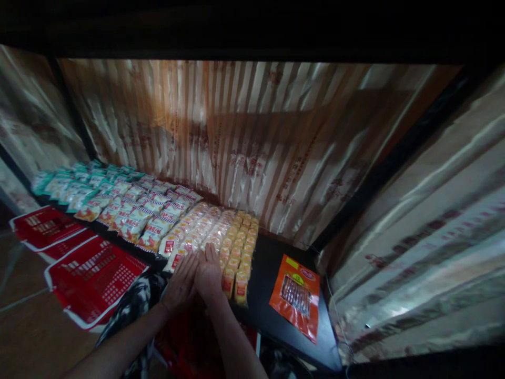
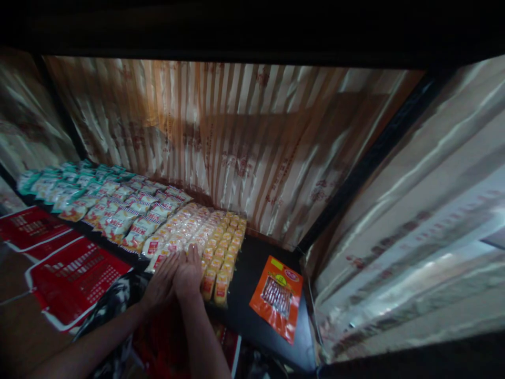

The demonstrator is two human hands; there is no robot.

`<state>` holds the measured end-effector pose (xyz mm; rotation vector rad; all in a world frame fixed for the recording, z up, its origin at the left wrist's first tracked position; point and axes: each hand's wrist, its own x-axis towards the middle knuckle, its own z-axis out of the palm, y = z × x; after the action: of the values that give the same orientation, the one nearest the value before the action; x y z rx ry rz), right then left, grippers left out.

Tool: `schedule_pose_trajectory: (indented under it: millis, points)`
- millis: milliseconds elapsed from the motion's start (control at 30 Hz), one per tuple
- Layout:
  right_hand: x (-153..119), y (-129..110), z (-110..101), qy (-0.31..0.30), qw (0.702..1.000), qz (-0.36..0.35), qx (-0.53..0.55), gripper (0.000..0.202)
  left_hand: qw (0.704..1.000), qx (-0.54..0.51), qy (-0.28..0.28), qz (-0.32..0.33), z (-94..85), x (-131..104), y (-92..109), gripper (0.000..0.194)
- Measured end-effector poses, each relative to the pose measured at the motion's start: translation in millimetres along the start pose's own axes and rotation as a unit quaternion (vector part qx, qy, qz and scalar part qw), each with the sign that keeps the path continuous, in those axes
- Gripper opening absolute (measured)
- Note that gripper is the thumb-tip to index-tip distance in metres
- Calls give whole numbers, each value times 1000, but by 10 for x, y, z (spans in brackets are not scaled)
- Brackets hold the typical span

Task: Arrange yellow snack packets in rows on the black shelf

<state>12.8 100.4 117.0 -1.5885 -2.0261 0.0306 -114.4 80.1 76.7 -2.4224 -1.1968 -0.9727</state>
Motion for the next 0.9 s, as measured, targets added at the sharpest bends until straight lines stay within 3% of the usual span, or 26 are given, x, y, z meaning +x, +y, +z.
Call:
schedule_pose_trajectory:
  millis: [233,367,467,633,733,900]
  points:
    - [-115,-21,23,14,999,31,0,42,1000,20,12,-7,151,-83,67,63]
    - [-226,-85,-132,21,999,32,-13,39,998,61,-8,-20,168,-62,113,54]
    - [-324,-65,-268,69,996,30,-47,37,997,81,-11,-12,137,-37,117,50]
    - [-526,169,-400,157,982,31,-101,42,996,81,-24,-19,63,-23,141,49]
    - [-637,357,-418,197,972,71,-105,48,996,80,-24,-40,28,14,199,50]
    - [-734,588,-308,210,968,112,-74,56,996,79,-6,-45,37,128,280,49]
